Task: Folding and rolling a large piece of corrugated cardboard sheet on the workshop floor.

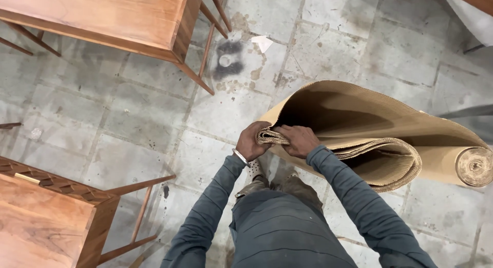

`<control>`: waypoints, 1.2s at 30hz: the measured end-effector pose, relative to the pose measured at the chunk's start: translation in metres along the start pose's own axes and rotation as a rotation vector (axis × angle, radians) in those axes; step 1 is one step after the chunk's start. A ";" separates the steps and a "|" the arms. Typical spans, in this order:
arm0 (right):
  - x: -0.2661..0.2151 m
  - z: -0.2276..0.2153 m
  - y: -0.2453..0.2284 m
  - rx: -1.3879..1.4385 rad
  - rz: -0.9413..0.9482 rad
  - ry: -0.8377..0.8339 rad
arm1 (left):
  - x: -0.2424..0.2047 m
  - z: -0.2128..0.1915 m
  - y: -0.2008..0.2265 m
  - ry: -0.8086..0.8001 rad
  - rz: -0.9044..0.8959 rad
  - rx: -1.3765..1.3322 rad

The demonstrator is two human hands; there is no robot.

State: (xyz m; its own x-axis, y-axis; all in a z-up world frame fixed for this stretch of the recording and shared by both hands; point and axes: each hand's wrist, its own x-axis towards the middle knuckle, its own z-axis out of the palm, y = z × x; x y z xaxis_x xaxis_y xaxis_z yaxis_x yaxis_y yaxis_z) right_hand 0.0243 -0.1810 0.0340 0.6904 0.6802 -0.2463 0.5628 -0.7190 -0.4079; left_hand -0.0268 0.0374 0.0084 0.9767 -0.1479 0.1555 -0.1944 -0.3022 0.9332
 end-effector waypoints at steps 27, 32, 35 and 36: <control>-0.021 -0.002 -0.017 -0.093 0.123 0.128 | -0.011 0.010 -0.003 0.032 0.035 0.102; -0.049 0.005 0.013 -0.097 0.160 0.157 | -0.014 0.015 -0.006 0.067 0.045 0.082; -0.054 0.009 0.017 -0.116 0.196 0.127 | -0.008 0.014 0.001 0.024 0.003 0.095; -0.054 0.010 0.018 -0.133 0.200 0.127 | -0.005 0.014 0.005 -0.002 -0.011 0.120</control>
State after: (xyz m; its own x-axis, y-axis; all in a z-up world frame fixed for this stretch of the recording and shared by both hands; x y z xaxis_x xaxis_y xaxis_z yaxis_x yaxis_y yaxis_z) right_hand -0.0076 -0.2292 0.0309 0.8408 0.5051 -0.1949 0.4580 -0.8556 -0.2412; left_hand -0.0342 0.0235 0.0077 0.9787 -0.1456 0.1447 -0.1931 -0.4146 0.8893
